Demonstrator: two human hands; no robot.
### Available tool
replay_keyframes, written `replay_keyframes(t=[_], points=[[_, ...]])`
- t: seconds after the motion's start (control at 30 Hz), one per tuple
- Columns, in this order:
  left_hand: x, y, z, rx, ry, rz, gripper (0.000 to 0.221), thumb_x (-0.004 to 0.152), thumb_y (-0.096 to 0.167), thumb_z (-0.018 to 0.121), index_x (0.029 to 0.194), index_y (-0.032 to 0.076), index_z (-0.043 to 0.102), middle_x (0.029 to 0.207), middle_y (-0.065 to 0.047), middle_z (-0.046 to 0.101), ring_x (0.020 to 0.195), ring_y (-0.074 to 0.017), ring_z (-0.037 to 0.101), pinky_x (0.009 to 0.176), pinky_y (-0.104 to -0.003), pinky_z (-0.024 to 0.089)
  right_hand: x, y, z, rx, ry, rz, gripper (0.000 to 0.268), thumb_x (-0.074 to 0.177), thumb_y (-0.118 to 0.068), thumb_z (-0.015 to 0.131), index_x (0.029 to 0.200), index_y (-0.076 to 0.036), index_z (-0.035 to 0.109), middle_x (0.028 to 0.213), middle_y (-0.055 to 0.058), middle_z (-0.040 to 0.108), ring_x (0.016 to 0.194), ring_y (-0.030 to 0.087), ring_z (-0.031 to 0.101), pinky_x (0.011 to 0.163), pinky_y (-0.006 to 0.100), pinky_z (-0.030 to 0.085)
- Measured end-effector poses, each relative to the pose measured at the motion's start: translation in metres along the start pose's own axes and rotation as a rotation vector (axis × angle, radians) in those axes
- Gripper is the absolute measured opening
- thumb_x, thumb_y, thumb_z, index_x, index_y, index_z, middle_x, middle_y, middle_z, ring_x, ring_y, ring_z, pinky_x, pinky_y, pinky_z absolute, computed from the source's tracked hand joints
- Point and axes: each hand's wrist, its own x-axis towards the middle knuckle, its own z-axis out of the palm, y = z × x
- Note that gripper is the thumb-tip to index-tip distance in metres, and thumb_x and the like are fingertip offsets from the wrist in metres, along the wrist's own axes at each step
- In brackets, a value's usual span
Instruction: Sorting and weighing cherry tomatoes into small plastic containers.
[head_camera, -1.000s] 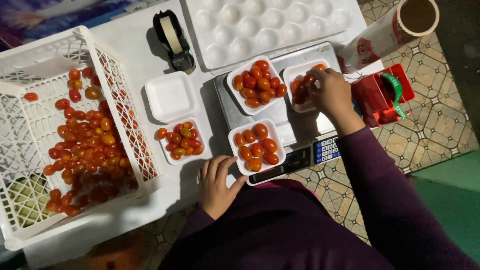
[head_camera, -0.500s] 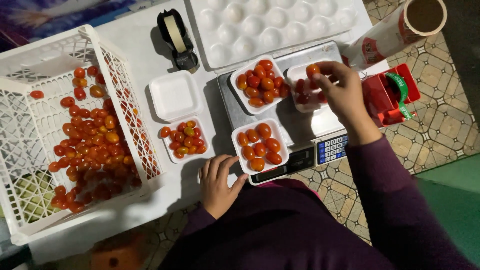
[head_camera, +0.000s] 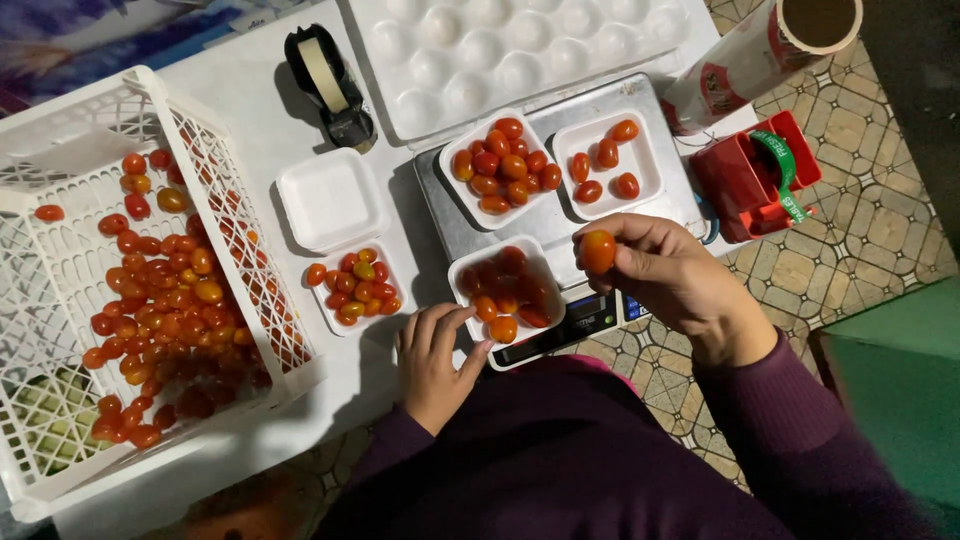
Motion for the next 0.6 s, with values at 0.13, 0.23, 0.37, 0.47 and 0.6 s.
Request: replay_keyframes(t=[0.13, 0.23, 0.37, 0.47, 0.6], points=[[0.000, -0.001, 0.000, 0.005, -0.004, -0.010, 0.043, 0.091, 0.041, 0.074, 0.126, 0.019, 0.062, 0.117, 0.000, 0.057, 0.110, -0.0241, 0.057, 0.085, -0.040, 0.040, -0.001, 0.009, -0.002, -0.058, -0.027, 0.008, 0.045, 0.084, -0.011, 0.074, 0.122, 0.012, 0.065, 0.094, 0.022, 0.072, 0.077, 0.024, 0.069, 0.073, 0.035, 0.055], [0.000, 0.000, -0.005, -0.011, -0.001, -0.017, 0.040, 0.094, 0.041, 0.072, 0.124, 0.017, 0.063, 0.115, -0.003, 0.058, 0.107, -0.0255, 0.058, 0.084, -0.040, 0.041, 0.000, 0.012, 0.002, -0.089, -0.046, 0.002, 0.043, 0.078, -0.006, 0.078, 0.117, 0.010, 0.067, 0.096, 0.021, 0.075, 0.082, 0.024, 0.072, 0.076, 0.034, 0.056], [0.006, 0.010, -0.018, -0.038, 0.016, -0.044, 0.039, 0.093, 0.041, 0.073, 0.118, 0.012, 0.063, 0.112, -0.006, 0.060, 0.102, -0.0271, 0.059, 0.081, -0.040, 0.043, -0.001, 0.008, 0.022, -0.092, -0.104, -0.039, 0.037, 0.070, 0.002, 0.083, 0.105, 0.007, 0.070, 0.095, 0.021, 0.073, 0.086, 0.028, 0.072, 0.078, 0.036, 0.057], [0.022, 0.041, -0.047, -0.189, -0.006, -0.151, 0.034, 0.094, 0.036, 0.074, 0.115, 0.010, 0.066, 0.104, -0.006, 0.063, 0.092, -0.0288, 0.063, 0.075, -0.039, 0.046, 0.000, 0.006, 0.028, -0.149, -0.200, -0.153, 0.030, 0.069, 0.009, 0.083, 0.096, 0.006, 0.070, 0.094, 0.021, 0.071, 0.092, 0.032, 0.070, 0.083, 0.041, 0.056], [0.043, 0.079, -0.078, -0.919, -0.233, -0.571, 0.047, 0.091, 0.039, 0.068, 0.129, 0.010, 0.065, 0.112, 0.002, 0.071, 0.086, -0.0047, 0.061, 0.063, -0.021, 0.040, -0.005, 0.000, 0.049, -0.557, -0.388, -0.304, 0.010, 0.089, -0.004, 0.074, 0.096, -0.011, 0.074, 0.115, 0.010, 0.069, 0.114, 0.023, 0.066, 0.101, 0.038, 0.058]])
